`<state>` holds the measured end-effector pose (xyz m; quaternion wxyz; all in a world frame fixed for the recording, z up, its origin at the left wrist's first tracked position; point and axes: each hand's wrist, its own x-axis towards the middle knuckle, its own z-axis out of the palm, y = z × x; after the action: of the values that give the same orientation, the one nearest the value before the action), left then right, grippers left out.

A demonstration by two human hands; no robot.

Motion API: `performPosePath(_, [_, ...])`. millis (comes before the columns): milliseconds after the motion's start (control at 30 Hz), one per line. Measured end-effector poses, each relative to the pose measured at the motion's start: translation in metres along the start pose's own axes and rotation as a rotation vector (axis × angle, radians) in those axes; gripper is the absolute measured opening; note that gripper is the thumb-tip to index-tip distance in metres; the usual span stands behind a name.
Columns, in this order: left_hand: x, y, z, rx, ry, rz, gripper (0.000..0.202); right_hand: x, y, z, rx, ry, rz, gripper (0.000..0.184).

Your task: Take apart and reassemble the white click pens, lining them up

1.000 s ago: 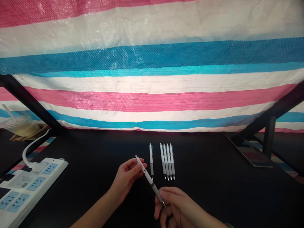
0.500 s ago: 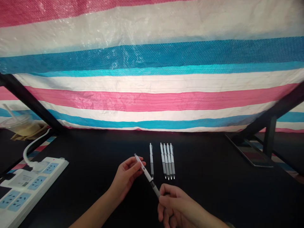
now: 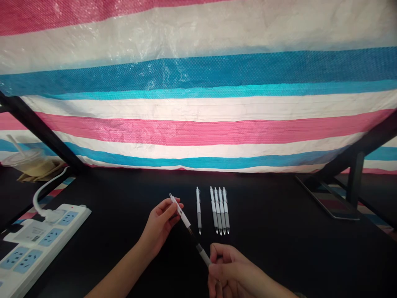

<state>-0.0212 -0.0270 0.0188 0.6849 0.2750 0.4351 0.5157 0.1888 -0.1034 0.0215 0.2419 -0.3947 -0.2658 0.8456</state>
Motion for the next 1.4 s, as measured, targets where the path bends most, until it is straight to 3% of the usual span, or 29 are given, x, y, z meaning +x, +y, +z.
performPosePath(367, [0.008,0.004,-0.006,-0.087,0.104,0.013,0.018,0.000,0.001,-0.002,0.003,-0.033,-0.044,0.033])
performPosePath(600, [0.007,0.002,-0.004,-0.101,0.111,-0.016,0.017,0.000,0.001,-0.001,0.008,-0.031,-0.059,0.031])
performPosePath(733, [0.003,-0.002,0.000,-0.072,0.044,-0.046,0.020,0.001,0.002,-0.002,0.005,-0.029,-0.061,0.031])
performPosePath(967, [-0.010,-0.005,0.008,0.123,-0.236,-0.079,0.017,0.001,0.001,0.000,-0.024,-0.008,-0.049,0.033])
performPosePath(1400, [-0.010,-0.003,0.005,0.136,-0.285,-0.090,0.013,0.004,0.005,-0.001,-0.058,0.060,-0.080,0.035])
